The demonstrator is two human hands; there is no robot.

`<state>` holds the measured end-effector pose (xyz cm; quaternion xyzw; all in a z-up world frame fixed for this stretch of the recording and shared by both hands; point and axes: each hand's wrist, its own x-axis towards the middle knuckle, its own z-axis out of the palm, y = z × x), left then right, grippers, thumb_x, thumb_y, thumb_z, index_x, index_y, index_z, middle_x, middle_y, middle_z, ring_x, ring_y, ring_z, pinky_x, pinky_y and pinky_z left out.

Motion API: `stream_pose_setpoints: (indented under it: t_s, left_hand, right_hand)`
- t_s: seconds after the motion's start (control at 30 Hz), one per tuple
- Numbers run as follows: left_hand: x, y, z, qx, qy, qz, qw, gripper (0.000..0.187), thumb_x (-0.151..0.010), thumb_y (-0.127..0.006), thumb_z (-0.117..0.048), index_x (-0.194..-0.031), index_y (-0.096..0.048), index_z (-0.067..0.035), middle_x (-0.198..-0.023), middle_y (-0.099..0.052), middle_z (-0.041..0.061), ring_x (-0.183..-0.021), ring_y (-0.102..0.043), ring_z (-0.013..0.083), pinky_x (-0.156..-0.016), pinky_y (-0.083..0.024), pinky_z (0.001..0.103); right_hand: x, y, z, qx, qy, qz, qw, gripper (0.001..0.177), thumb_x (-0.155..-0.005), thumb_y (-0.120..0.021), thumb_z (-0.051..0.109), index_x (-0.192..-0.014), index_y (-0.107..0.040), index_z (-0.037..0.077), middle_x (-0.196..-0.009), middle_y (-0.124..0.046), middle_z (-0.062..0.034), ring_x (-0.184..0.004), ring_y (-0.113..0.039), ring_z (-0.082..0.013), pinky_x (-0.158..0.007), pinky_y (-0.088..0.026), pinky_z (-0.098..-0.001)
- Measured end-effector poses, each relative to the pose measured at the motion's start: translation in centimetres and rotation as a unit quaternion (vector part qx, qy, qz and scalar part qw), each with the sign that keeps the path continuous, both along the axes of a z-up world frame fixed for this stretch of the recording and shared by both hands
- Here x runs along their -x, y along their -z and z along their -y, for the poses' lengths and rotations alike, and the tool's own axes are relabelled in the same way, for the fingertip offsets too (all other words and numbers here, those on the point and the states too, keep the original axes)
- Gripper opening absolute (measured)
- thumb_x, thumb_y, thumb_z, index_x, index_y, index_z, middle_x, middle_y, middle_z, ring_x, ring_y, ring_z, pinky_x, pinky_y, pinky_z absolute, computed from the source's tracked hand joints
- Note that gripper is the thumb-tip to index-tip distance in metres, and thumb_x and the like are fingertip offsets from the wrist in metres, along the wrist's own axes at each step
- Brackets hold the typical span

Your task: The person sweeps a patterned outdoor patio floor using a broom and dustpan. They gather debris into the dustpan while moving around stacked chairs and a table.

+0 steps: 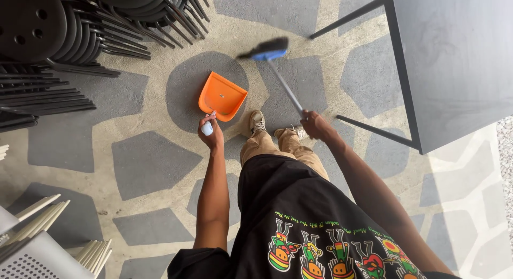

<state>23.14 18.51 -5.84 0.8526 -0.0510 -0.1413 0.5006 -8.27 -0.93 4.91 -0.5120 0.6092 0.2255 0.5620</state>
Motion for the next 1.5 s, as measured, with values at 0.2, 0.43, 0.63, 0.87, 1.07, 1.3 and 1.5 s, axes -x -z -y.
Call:
stream_pose_setpoints:
  t_s: [0.2, 0.43, 0.63, 0.87, 1.07, 1.3, 1.5]
  left_hand:
    - [-1.1, 1.7, 0.9, -0.063, -0.006, -0.014, 0.998, 0.011, -0.086, -0.075, -0.02, -0.078, -0.077, -0.027, -0.101, -0.079, 0.004, -0.107, -0.072, 0.0268, -0.095, -0.055, 0.044]
    - [-2.6, -0.4, -0.3, -0.036, 0.036, -0.034, 0.998, 0.015, -0.086, -0.073, -0.011, -0.081, -0.078, -0.024, -0.113, -0.076, 0.011, -0.115, -0.068, 0.031, -0.098, -0.054, 0.046]
    - [-3.7, -5.8, -1.4, 0.087, 0.092, -0.06, 0.99, 0.023, -0.083, -0.062, 0.005, -0.084, -0.079, -0.012, -0.118, -0.071, 0.026, -0.126, -0.06, 0.0407, -0.105, -0.048, 0.048]
    - [-2.9, -2.4, -1.6, 0.056, 0.189, -0.06, 0.979, 0.031, -0.081, -0.062, 0.007, -0.089, -0.08, -0.017, -0.125, -0.07, 0.023, -0.127, -0.059, 0.0383, -0.11, -0.046, 0.047]
    - [-2.9, -0.3, 0.0, 0.032, 0.183, -0.072, 0.98, 0.032, -0.082, -0.059, 0.005, -0.089, -0.08, -0.018, -0.121, -0.073, 0.017, -0.125, -0.062, 0.033, -0.108, -0.049, 0.043]
    - [-3.8, 0.3, 0.9, 0.022, 0.176, -0.065, 0.982, 0.031, -0.08, -0.064, 0.001, -0.089, -0.082, -0.023, -0.121, -0.071, 0.019, -0.124, -0.062, 0.0338, -0.107, -0.049, 0.044]
    - [-2.0, -3.0, 1.5, 0.059, 0.176, -0.054, 0.981, 0.029, -0.082, -0.064, 0.001, -0.093, -0.082, -0.018, -0.123, -0.069, 0.025, -0.125, -0.06, 0.039, -0.106, -0.047, 0.047]
  right_hand:
    - [6.2, -10.6, -5.8, -0.038, 0.071, 0.16, 0.984, 0.051, -0.1, -0.059, 0.023, -0.146, -0.054, 0.003, -0.064, -0.062, -0.0101, -0.047, -0.051, -0.0098, -0.034, -0.039, -0.0218]
    - [11.5, -11.4, -10.1, 0.0, 0.041, 0.059, 0.997, 0.054, -0.099, -0.059, 0.032, -0.152, -0.052, 0.02, -0.084, -0.072, -0.0243, -0.065, -0.061, -0.024, -0.053, -0.051, -0.0351]
    - [15.7, -11.2, -10.3, 0.068, 0.149, 0.024, 0.986, 0.05, -0.105, -0.052, 0.019, -0.152, -0.045, 0.0, -0.066, -0.062, -0.0158, -0.048, -0.056, -0.0192, -0.037, -0.045, -0.0285]
    - [18.7, -3.2, -8.4, 0.11, 0.143, -0.05, 0.982, 0.032, -0.108, -0.044, 0.017, -0.117, -0.062, -0.009, -0.066, -0.06, -0.019, -0.051, -0.061, -0.0235, -0.041, -0.053, -0.034]
    - [13.4, -4.3, -12.2, 0.021, 0.169, 0.035, 0.985, 0.043, -0.106, -0.054, 0.028, -0.127, -0.062, -0.009, -0.067, -0.062, -0.0207, -0.047, -0.059, -0.021, -0.034, -0.051, -0.0308]
    - [10.6, -15.9, -13.6, 0.002, 0.071, 0.135, 0.988, 0.05, -0.1, -0.055, 0.028, -0.14, -0.061, -0.002, -0.087, -0.069, -0.0336, -0.06, -0.058, -0.0264, -0.047, -0.048, -0.0439]
    - [16.0, -14.8, -14.5, 0.314, -0.15, 0.333, 0.876, 0.039, -0.101, -0.052, 0.021, -0.13, -0.068, 0.001, -0.139, -0.06, -0.0318, -0.113, -0.064, -0.0526, -0.084, -0.057, -0.0565]
